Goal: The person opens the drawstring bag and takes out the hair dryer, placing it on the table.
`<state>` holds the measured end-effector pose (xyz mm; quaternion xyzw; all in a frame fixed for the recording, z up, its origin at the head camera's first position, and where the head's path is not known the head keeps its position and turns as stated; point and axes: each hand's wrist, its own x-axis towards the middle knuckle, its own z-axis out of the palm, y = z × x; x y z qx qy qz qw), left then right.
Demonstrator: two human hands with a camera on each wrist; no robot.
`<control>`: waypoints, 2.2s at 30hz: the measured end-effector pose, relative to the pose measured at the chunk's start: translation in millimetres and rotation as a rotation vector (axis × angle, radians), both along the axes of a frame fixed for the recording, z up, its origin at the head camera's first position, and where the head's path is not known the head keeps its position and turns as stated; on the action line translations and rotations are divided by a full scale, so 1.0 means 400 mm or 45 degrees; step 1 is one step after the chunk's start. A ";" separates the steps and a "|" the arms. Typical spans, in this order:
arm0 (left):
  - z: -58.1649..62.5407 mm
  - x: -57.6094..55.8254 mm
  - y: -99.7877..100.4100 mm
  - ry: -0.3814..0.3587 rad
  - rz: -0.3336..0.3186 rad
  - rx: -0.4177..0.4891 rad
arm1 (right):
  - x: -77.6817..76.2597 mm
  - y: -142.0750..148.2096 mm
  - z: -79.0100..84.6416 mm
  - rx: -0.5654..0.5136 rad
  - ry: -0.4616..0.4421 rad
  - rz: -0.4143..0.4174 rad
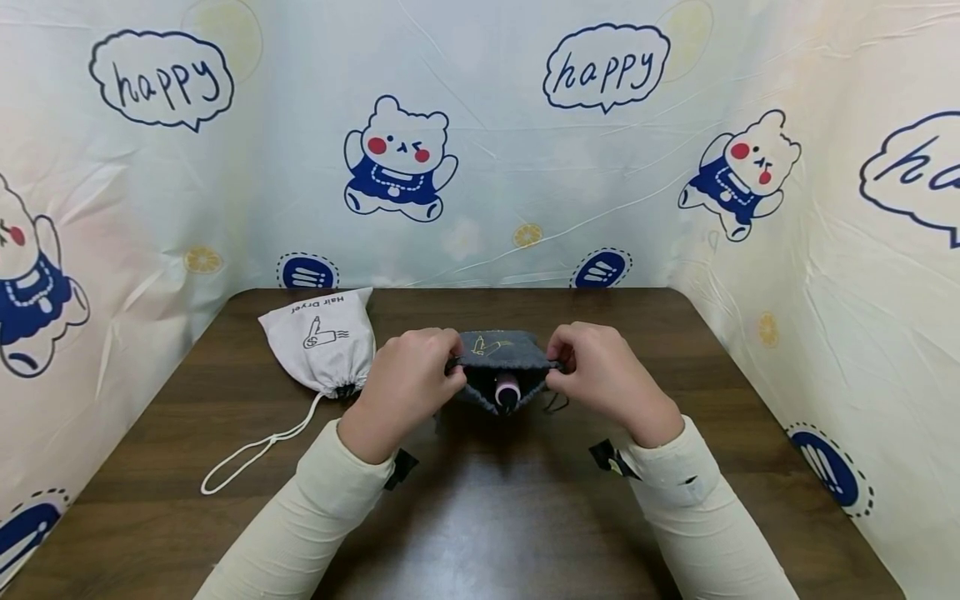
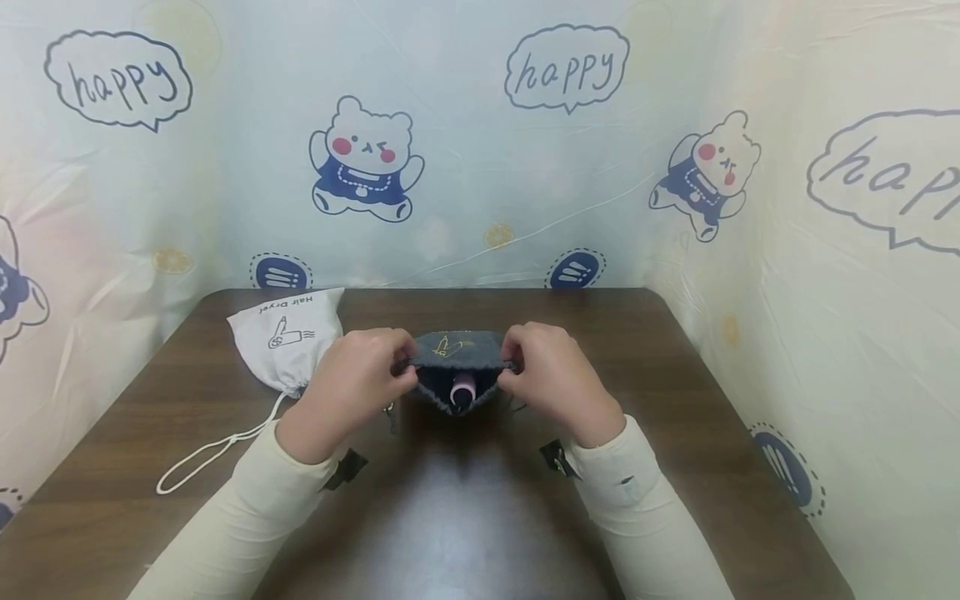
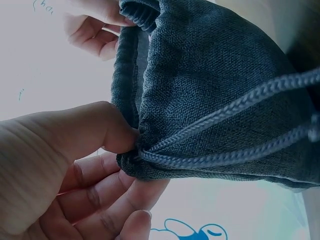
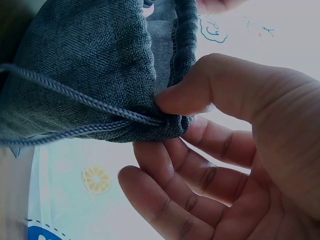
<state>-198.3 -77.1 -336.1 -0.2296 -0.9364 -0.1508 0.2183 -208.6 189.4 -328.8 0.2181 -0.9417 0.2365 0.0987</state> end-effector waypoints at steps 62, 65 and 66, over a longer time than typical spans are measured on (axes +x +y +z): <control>0.012 0.003 -0.021 -0.138 -0.027 -0.109 | -0.012 0.001 -0.015 0.095 -0.056 -0.004; 0.012 0.002 -0.022 -0.145 -0.027 -0.113 | -0.013 0.000 -0.019 0.096 -0.061 0.006; 0.012 0.001 -0.022 -0.148 -0.027 -0.115 | -0.014 -0.001 -0.020 0.098 -0.062 0.006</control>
